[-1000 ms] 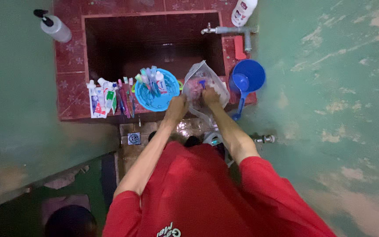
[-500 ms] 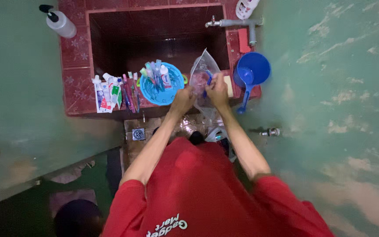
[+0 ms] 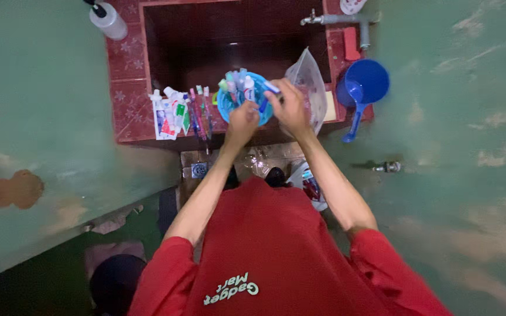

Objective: The person organizes bathroom supplies at a sink. They place toothbrushes and toothpaste tubes into a blue plastic basket and then transfer additional toothbrushes and toothpaste into a white mesh bag. The person handles items one at a time and arranges them on the sink counter.

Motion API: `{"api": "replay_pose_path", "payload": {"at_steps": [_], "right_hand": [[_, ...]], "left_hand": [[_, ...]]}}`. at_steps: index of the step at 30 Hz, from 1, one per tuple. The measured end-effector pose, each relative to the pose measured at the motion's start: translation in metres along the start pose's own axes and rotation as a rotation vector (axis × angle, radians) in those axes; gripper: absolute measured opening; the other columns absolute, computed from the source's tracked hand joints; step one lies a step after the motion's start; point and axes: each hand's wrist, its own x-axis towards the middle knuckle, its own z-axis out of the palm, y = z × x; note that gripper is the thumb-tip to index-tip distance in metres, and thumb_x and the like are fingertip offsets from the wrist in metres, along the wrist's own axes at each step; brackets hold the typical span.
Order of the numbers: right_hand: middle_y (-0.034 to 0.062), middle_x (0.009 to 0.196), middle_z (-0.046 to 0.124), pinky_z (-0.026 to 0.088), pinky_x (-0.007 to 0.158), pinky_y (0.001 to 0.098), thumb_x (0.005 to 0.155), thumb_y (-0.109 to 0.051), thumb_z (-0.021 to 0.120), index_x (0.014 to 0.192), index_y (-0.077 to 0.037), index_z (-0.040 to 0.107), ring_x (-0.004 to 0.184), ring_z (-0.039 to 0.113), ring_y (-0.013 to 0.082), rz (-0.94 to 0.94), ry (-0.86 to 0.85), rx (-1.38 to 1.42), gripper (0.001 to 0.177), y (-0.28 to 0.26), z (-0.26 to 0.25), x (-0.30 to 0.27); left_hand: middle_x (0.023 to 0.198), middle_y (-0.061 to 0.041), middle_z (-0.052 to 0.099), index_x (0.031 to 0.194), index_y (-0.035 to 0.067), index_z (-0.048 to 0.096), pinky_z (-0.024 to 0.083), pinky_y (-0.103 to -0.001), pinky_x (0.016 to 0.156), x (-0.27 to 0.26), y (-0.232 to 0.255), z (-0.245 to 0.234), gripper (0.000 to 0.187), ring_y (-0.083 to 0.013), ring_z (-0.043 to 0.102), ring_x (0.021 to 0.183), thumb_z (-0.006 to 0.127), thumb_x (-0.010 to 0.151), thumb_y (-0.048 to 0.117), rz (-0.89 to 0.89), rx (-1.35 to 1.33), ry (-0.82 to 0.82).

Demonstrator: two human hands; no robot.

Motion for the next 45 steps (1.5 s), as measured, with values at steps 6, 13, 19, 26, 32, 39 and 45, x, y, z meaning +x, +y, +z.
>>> {"api": "replay_pose_path", "payload": {"at_steps": [6, 13, 19, 26, 32, 39, 45], "right_hand": [[0.0222, 0.099, 0.067, 0.051, 0.079, 0.0497, 0.091, -0.007, 0.073, 0.108, 0.003, 0.060, 0.094, 0.065, 0.0441, -0.096, -0.178, -0.073, 0.023, 0.034, 0.088, 0.006], [0.0250, 0.109, 0.062, 0.051, 0.074, 0.0537, 0.086, -0.004, 0.072, 0.106, -0.004, 0.062, 0.091, 0.064, 0.0471, -0.076, -0.172, -0.234, 0.023, 0.061, 0.131, -0.001], [0.0244, 0.106, 0.062, 0.050, 0.078, 0.0545, 0.085, 0.000, 0.070, 0.106, -0.002, 0.058, 0.095, 0.062, 0.0491, 0.035, -0.150, -0.276, 0.024, 0.074, 0.145, -0.007], [0.0260, 0.097, 0.065, 0.049, 0.079, 0.0526, 0.082, 0.000, 0.072, 0.100, 0.002, 0.058, 0.094, 0.063, 0.0488, 0.109, -0.081, -0.201, 0.022, 0.082, 0.152, -0.009], [0.0252, 0.090, 0.068, 0.052, 0.074, 0.0504, 0.085, -0.003, 0.072, 0.098, 0.002, 0.064, 0.085, 0.067, 0.0453, 0.179, -0.044, -0.187, 0.016, 0.088, 0.159, -0.010], [0.0244, 0.084, 0.071, 0.054, 0.072, 0.0493, 0.087, -0.009, 0.074, 0.100, -0.001, 0.071, 0.080, 0.071, 0.0423, 0.355, -0.090, -0.229, 0.016, 0.093, 0.162, -0.008], [0.0239, 0.086, 0.071, 0.055, 0.073, 0.0477, 0.088, -0.007, 0.072, 0.098, -0.002, 0.072, 0.080, 0.072, 0.0403, 0.377, -0.103, -0.216, 0.012, 0.088, 0.154, -0.004]], "left_hand": [[0.090, -0.021, 0.066, 0.107, 0.001, 0.060, 0.052, -0.049, 0.074, 0.010, -0.043, -0.066, 0.027, -0.0397, 0.067, 0.083, 0.077, 0.088, 0.011, -0.061, 0.280, 0.154], [0.108, -0.031, 0.065, 0.119, -0.005, 0.057, 0.050, -0.053, 0.089, 0.014, -0.101, -0.063, 0.046, -0.0501, 0.062, 0.103, 0.076, 0.080, 0.010, -0.023, 0.239, 0.091], [0.101, -0.026, 0.072, 0.116, -0.001, 0.062, 0.054, -0.051, 0.088, 0.019, -0.111, -0.064, 0.036, -0.0446, 0.070, 0.098, 0.072, 0.084, 0.011, -0.110, 0.160, 0.009], [0.100, -0.025, 0.073, 0.121, 0.001, 0.062, 0.056, -0.050, 0.085, 0.025, -0.102, -0.074, 0.039, -0.0427, 0.072, 0.096, 0.071, 0.085, 0.011, -0.154, 0.094, -0.040], [0.099, -0.025, 0.073, 0.122, 0.002, 0.062, 0.056, -0.049, 0.083, 0.029, -0.098, -0.077, 0.039, -0.0426, 0.072, 0.095, 0.072, 0.085, 0.011, -0.195, 0.114, -0.057], [0.098, -0.023, 0.074, 0.123, 0.005, 0.064, 0.057, -0.048, 0.082, 0.030, -0.093, -0.078, 0.039, -0.0398, 0.074, 0.093, 0.071, 0.086, 0.012, -0.235, 0.084, -0.054], [0.097, -0.022, 0.074, 0.125, 0.004, 0.062, 0.056, -0.047, 0.080, 0.030, -0.102, -0.076, 0.044, -0.0385, 0.073, 0.090, 0.075, 0.085, 0.014, -0.244, 0.122, -0.055]]}}
